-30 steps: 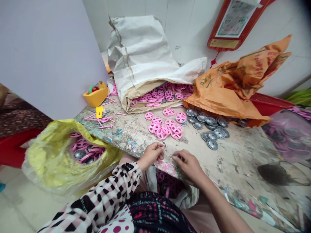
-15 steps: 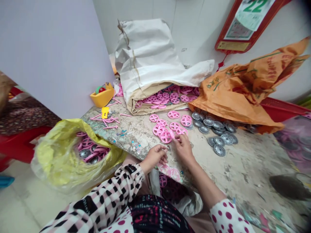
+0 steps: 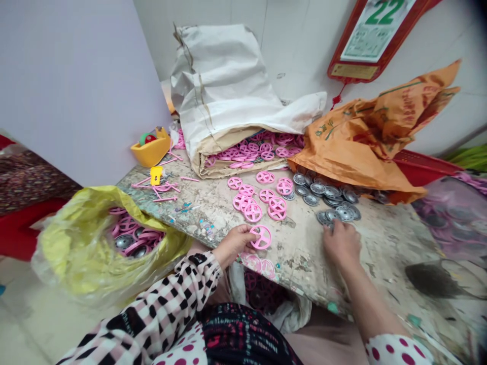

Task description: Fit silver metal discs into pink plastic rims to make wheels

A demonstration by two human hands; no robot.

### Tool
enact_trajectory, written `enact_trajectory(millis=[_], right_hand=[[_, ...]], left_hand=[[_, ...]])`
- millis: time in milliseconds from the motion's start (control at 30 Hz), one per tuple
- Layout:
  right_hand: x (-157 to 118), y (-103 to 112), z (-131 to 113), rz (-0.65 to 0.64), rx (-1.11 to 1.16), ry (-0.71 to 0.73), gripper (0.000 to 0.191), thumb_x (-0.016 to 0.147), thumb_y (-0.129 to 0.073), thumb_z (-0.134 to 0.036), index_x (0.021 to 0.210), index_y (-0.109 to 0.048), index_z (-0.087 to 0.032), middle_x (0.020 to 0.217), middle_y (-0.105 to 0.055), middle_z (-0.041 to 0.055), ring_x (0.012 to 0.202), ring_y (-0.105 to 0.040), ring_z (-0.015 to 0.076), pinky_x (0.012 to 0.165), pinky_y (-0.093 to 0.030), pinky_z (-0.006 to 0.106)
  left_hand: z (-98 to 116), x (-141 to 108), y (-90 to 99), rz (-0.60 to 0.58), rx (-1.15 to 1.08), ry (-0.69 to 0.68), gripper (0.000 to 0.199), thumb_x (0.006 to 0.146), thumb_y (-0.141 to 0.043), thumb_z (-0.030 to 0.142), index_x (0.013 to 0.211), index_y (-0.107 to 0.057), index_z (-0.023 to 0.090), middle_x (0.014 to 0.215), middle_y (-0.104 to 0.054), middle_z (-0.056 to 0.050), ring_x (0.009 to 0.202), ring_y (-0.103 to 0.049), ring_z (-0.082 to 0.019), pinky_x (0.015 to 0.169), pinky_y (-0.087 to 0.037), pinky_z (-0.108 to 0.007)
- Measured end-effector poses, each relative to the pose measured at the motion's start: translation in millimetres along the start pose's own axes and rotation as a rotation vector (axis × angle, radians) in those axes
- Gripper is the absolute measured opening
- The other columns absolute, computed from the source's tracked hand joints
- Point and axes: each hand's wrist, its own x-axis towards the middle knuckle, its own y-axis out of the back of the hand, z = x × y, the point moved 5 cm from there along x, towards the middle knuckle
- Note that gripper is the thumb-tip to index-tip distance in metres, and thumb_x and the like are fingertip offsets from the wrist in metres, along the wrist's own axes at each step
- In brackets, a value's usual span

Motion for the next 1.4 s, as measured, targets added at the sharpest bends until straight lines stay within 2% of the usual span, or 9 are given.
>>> enact_trajectory(millis=[133,267,400,533,733,933,1133,1300,1400], right_hand=[[15,-5,32,-0.052,-0.105,-0.067,0.053,0.086,-0.041,-0.04,0.129,-0.055,-0.011,0.115,-0.057,0.0235,0.107,-0.051,0.0384,0.085,-0.04,0.05],[6,-1,32,0.015,0.182,-0.118,0.051,0.077,-0.053,-0.042,0.117,-0.063,-0.012,0.101,-0.062,0.0175,0.096,-0.056,0.0321,0.081,-0.042,0.042],[-30,-7,-13,-0.143,0.908,-0.207,0.051,0.063,-0.066,-0.043,0.103,-0.065,-0.011,0.077,-0.063,0.0069,0.072,-0.057,0.0212,0.069,-0.045,0.034],[-79,-11,-86,-0.202,1.239,0.006,0.041,0.069,-0.066,-0.045,0.098,-0.062,-0.016,0.083,-0.062,0.0044,0.075,-0.057,0.0176,0.071,-0.048,0.032],[-117,-6,-121,-0.01,0.908,0.341,0.038,0.082,-0.057,-0.04,0.114,-0.062,-0.02,0.107,-0.052,0.01,0.096,-0.051,0.0213,0.085,-0.045,0.038],[-110,-11,-121,-0.37,1.146,0.23,0.032,0.075,-0.063,-0.038,0.1,-0.062,-0.019,0.091,-0.064,0.004,0.083,-0.057,0.018,0.078,-0.045,0.031],[-112,-20,-115,-0.427,1.216,0.12,0.035,0.069,-0.067,-0.04,0.095,-0.061,-0.018,0.081,-0.064,0.0019,0.072,-0.055,0.0164,0.068,-0.044,0.028],[-133,-17,-98,-0.776,0.846,0.417,0.025,0.073,-0.061,-0.031,0.096,-0.067,-0.022,0.091,-0.065,0.0033,0.086,-0.058,0.0198,0.08,-0.044,0.032],[-138,-4,-84,-0.753,0.594,0.631,0.028,0.076,-0.059,-0.027,0.103,-0.069,-0.025,0.092,-0.061,0.0045,0.089,-0.056,0.0199,0.081,-0.043,0.031]], left_hand=[[2,-2,-0.8,-0.042,-0.019,0.023,0.027,0.063,-0.076,0.022,0.082,-0.058,0.014,0.067,-0.064,-0.001,0.051,-0.059,-0.01,0.053,-0.052,-0.022],[2,-2,2.3,-0.051,-0.05,0.044,0.024,0.068,-0.074,0.023,0.085,-0.059,0.015,0.069,-0.064,-0.001,0.051,-0.061,-0.01,0.058,-0.053,-0.024],[4,-3,-0.3,-0.058,-0.05,0.046,0.027,0.069,-0.075,0.025,0.088,-0.06,0.014,0.071,-0.065,-0.002,0.054,-0.062,-0.01,0.061,-0.054,-0.025],[6,-9,-14.7,-0.136,-0.124,0.014,0.035,0.067,-0.078,0.028,0.093,-0.059,0.014,0.076,-0.065,-0.004,0.062,-0.063,-0.012,0.062,-0.054,-0.024],[4,-18,-20.7,-0.157,-0.185,-0.122,0.047,0.058,-0.083,0.037,0.089,-0.055,0.015,0.081,-0.061,0.0,0.068,-0.06,-0.011,0.059,-0.053,-0.024],[8,-23,-23.0,-0.158,-0.108,-0.18,0.044,0.059,-0.079,0.04,0.087,-0.058,0.013,0.074,-0.059,0.0,0.058,-0.057,-0.011,0.051,-0.049,-0.022],[4,-16,-19.1,-0.159,0.141,-0.195,0.044,0.066,-0.07,0.046,0.092,-0.061,0.012,0.07,-0.058,0.0,0.053,-0.054,-0.01,0.046,-0.044,-0.022],[16,-10,1.4,-0.004,0.375,-0.353,0.043,0.074,-0.064,0.041,0.107,-0.061,0.014,0.064,-0.053,0.003,0.052,-0.05,-0.008,0.048,-0.04,-0.019],[16,-7,8.7,0.044,0.389,-0.417,0.035,0.079,-0.057,0.041,0.102,-0.063,0.015,0.063,-0.052,0.003,0.055,-0.05,-0.008,0.051,-0.041,-0.019]])
